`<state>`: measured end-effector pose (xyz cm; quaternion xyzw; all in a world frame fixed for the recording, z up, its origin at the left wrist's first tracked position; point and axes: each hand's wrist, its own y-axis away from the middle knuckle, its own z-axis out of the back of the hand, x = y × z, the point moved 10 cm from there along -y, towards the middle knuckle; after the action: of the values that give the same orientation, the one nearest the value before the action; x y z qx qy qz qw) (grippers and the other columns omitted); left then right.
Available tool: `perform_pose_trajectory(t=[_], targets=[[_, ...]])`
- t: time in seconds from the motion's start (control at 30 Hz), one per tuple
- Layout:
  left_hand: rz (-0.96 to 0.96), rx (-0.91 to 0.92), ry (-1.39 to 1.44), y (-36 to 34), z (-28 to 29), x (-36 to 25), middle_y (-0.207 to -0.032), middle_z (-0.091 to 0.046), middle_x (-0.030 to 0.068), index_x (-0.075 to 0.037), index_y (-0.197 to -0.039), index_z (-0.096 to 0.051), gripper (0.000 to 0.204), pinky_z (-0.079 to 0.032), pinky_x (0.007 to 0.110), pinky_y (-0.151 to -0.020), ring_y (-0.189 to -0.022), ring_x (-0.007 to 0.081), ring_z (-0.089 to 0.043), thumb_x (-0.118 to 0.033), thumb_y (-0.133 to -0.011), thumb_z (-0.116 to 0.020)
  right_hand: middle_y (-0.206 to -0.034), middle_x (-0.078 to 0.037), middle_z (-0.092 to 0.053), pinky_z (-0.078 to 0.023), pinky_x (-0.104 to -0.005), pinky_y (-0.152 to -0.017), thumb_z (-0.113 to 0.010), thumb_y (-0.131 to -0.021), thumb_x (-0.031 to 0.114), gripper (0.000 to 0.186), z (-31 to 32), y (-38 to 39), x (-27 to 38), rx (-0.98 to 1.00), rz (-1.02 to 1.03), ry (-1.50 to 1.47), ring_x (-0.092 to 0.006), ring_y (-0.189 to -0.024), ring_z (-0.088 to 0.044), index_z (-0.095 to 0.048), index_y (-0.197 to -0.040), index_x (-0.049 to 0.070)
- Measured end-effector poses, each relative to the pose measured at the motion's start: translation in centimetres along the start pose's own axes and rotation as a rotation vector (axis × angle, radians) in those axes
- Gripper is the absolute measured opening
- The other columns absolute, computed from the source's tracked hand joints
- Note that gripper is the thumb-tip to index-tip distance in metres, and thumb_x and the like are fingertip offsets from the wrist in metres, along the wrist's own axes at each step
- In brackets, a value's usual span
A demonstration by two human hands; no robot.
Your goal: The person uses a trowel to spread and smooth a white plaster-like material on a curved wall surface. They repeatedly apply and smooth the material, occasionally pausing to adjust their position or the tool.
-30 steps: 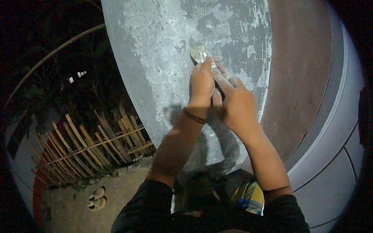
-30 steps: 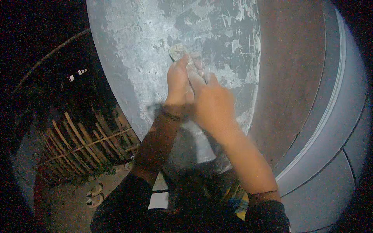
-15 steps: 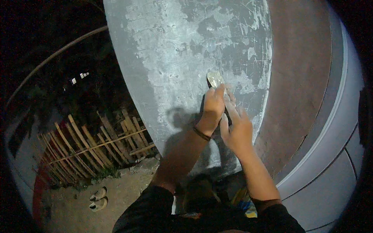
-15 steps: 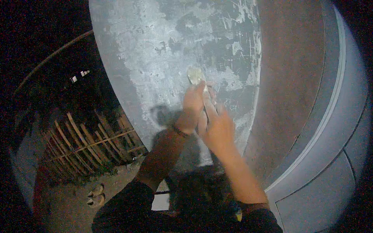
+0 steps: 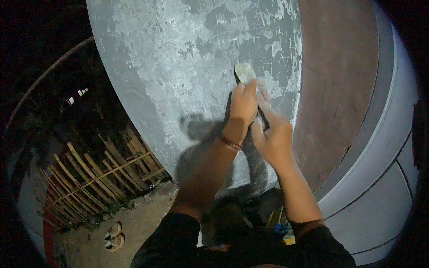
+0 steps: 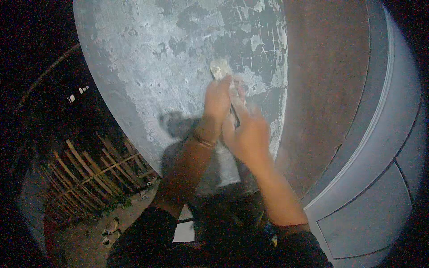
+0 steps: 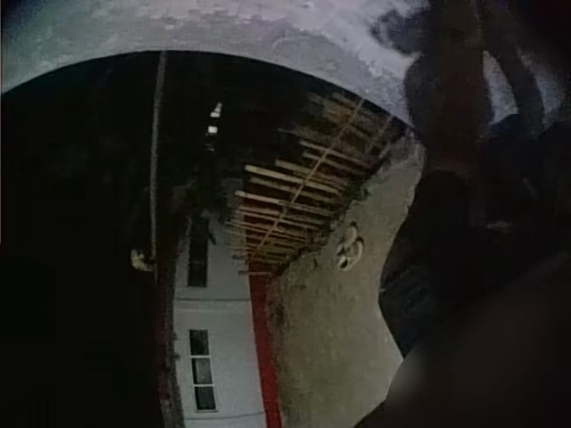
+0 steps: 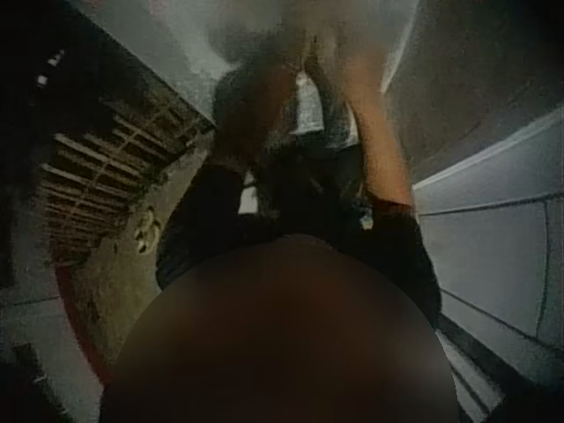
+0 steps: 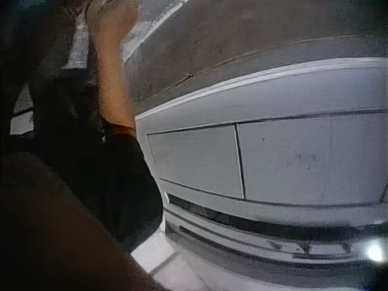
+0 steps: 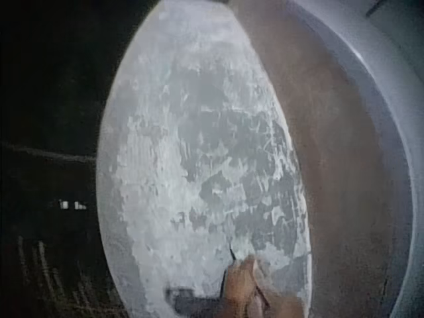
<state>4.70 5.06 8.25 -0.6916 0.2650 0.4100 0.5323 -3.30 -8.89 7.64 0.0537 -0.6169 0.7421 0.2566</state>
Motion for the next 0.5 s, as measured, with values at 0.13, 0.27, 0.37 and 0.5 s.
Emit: perform_pose_trajectory(t=[0.13,0.27,0.37,0.5], targets=[[-0.067,0.012,0.045,-0.4,-0.2,-0.9,-0.076,-0.068,0.0098,0.002,-0.098,-0.071,0.038,-0.052,0.035,-0.060,-0.065,0.0199,-0.065,-0.027,-0.104,-0.047,-0.089,-0.022,-0.065,-0.050,-0.0423,-0.072,-0.065,-0.084,0.004,0.051,0.2,-0.5,-0.1,0.010,0.000,0.018,-0.0341,-0.076,-0.062,-0.064,-0.135,0.003],[0.079,-0.052,0.076,0.7,0.4,0.9,-0.073,-0.068,0.0118,0.003,-0.089,-0.068,0.036,-0.052,0.033,-0.059,-0.064,0.0194,-0.065,-0.023,-0.104,-0.049,-0.093,-0.023,-0.066,-0.051,-0.0444,-0.075,-0.065,-0.083,0.005,0.053,-0.1,-0.3,-0.4,0.045,-0.028,-0.024,-0.0386,-0.078,-0.062,-0.063,-0.135,0.001],[-0.199,-0.055,-0.151,0.8,0.6,-2.8,-0.073,-0.068,0.0116,0.003,-0.090,-0.070,0.039,-0.052,0.033,-0.059,-0.065,0.0189,-0.066,-0.023,-0.106,-0.046,-0.095,-0.024,-0.066,-0.052,-0.0453,-0.076,-0.066,-0.082,0.004,0.053,0.2,-0.4,0.2,0.017,0.038,-0.042,-0.0410,-0.080,-0.063,-0.063,-0.135,0.001],[-0.256,-0.011,-0.134,1.0,0.2,-4.6,-0.075,-0.070,0.0118,0.004,-0.096,-0.071,0.039,-0.051,0.032,-0.060,-0.065,0.0197,-0.066,-0.020,-0.106,-0.042,-0.097,-0.025,-0.067,-0.051,-0.0461,-0.077,-0.066,-0.081,0.004,0.054,-0.2,-0.7,0.0,0.075,0.025,-0.027,-0.0431,-0.083,-0.063,-0.063,-0.135,0.003]])
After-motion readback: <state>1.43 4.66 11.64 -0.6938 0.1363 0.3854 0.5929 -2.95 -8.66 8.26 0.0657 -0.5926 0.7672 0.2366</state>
